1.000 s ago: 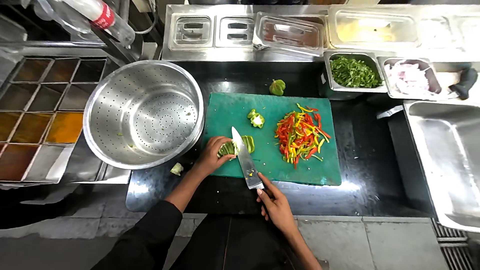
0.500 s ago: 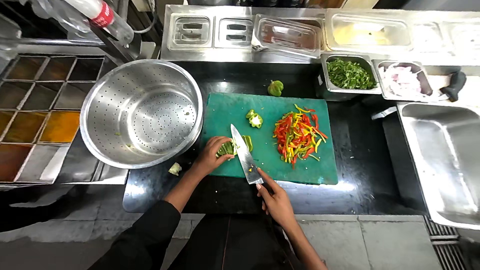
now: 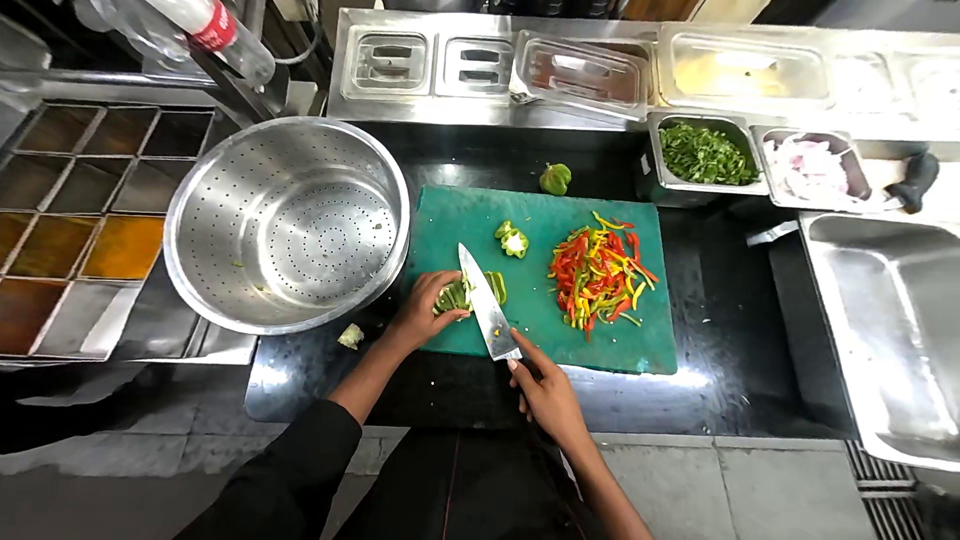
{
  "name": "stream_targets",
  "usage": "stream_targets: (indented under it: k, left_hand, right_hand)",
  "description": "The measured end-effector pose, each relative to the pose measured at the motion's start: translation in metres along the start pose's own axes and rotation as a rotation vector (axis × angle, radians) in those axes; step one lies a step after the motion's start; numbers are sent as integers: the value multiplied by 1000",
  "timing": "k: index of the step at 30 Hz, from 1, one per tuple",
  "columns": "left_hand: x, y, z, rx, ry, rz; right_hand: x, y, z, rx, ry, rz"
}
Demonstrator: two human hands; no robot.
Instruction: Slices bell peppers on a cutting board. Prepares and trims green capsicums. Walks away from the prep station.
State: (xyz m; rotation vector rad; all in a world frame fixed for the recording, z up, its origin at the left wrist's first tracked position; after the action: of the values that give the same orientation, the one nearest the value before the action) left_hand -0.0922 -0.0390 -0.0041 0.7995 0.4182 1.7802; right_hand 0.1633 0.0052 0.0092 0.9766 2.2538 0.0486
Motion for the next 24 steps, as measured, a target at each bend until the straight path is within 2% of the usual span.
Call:
stream_targets:
  k: [4,8,12,16,20,24]
  left_hand:
    - [-2,2,-1,26,-6,32]
    - [-1,1,-1,28,-12,55]
    - [-4,2,-2,21,-36,54]
    - [-4,-2,-3,13,-124,9]
    - [-9,2,0,84,-119,-40]
    - [-25,4,1,136,-131,27]
  right_hand:
    - [0,2,3,-16,6,-38]
    - [-8,10,25,129,28,-132]
    - [-14,13,42,237,63,-53]
    - [-18,10,47,216,72,-5]
    - [-17,4,49,192,95,-11]
    - [-19,3,50,167,105,-35]
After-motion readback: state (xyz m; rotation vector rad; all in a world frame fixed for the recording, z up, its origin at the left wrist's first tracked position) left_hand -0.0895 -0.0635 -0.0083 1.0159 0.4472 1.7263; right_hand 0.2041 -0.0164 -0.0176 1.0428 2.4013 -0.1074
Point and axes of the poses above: each hand's wrist, its own x-axis towards the middle knuckle, its own y-axis out of the back of the hand, z = x × y, the point moved 3 cm from there along x, towards the middle knuckle, and after that the axes turned 3 degrees about -y, right-handed, at the moved point
